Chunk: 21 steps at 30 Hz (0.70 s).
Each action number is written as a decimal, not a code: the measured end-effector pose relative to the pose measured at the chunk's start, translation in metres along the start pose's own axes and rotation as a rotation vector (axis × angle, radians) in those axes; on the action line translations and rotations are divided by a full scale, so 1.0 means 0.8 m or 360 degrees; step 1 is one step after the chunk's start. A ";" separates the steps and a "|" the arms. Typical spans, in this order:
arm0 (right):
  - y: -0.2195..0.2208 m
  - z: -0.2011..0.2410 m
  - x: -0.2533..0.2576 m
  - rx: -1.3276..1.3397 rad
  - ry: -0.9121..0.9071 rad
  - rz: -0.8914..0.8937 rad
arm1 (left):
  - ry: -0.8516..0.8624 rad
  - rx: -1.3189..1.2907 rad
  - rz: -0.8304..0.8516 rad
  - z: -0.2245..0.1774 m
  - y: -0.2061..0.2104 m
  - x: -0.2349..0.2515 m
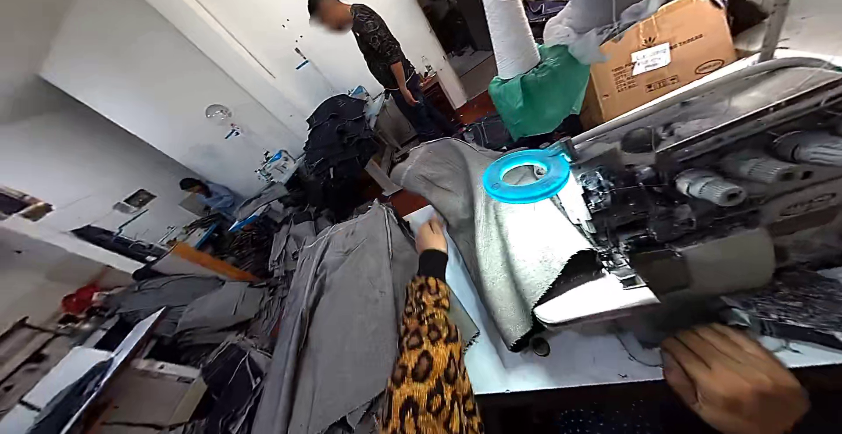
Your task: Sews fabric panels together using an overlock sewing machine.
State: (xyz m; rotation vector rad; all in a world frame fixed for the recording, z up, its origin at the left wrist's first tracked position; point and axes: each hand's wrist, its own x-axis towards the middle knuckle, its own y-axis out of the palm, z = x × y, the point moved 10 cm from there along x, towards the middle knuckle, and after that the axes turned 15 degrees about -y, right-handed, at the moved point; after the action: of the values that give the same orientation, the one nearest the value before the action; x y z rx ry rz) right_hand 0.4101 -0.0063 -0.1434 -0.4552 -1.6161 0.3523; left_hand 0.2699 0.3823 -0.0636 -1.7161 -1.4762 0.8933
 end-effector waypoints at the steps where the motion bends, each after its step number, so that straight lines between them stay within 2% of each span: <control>1: 0.000 0.000 -0.001 -0.0001 -0.0013 0.0008 | 0.0033 0.0311 -0.0081 0.018 -0.002 -0.024; 3: 0.000 -0.001 -0.004 -0.0007 -0.0035 -0.0001 | 0.0037 0.0668 -0.0324 0.062 -0.020 -0.074; 5: 0.001 -0.001 -0.005 0.0003 -0.0058 0.0005 | -0.0005 0.0704 -0.0545 0.118 -0.045 -0.111; 7: 0.002 0.000 -0.003 0.0008 -0.0079 0.0013 | -0.0071 0.0757 -0.0615 0.165 -0.063 -0.138; 9: 0.006 -0.002 -0.007 0.0025 -0.0097 0.0017 | -0.0085 0.0801 -0.0578 0.184 -0.069 -0.157; 13: 0.006 -0.008 -0.011 0.0123 -0.0056 0.0010 | -0.0344 0.0726 -0.0436 0.187 -0.109 -0.166; 17: -0.021 0.005 -0.009 0.0580 0.0158 0.0102 | -0.0580 0.0335 -0.0444 0.192 -0.171 -0.158; 19: -0.037 0.027 0.002 0.0784 0.0182 0.0163 | -0.0501 0.0128 -0.0467 0.168 -0.190 -0.172; 21: -0.039 0.053 0.017 0.1096 0.0223 0.0234 | -0.0334 0.0106 -0.0406 0.129 -0.184 -0.203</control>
State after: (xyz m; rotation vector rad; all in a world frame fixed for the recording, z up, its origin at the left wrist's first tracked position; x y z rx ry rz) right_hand 0.3647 -0.0252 -0.1201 -0.0650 -1.2293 0.9265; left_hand 0.0878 0.2446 0.0172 -1.3805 -1.7366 0.9941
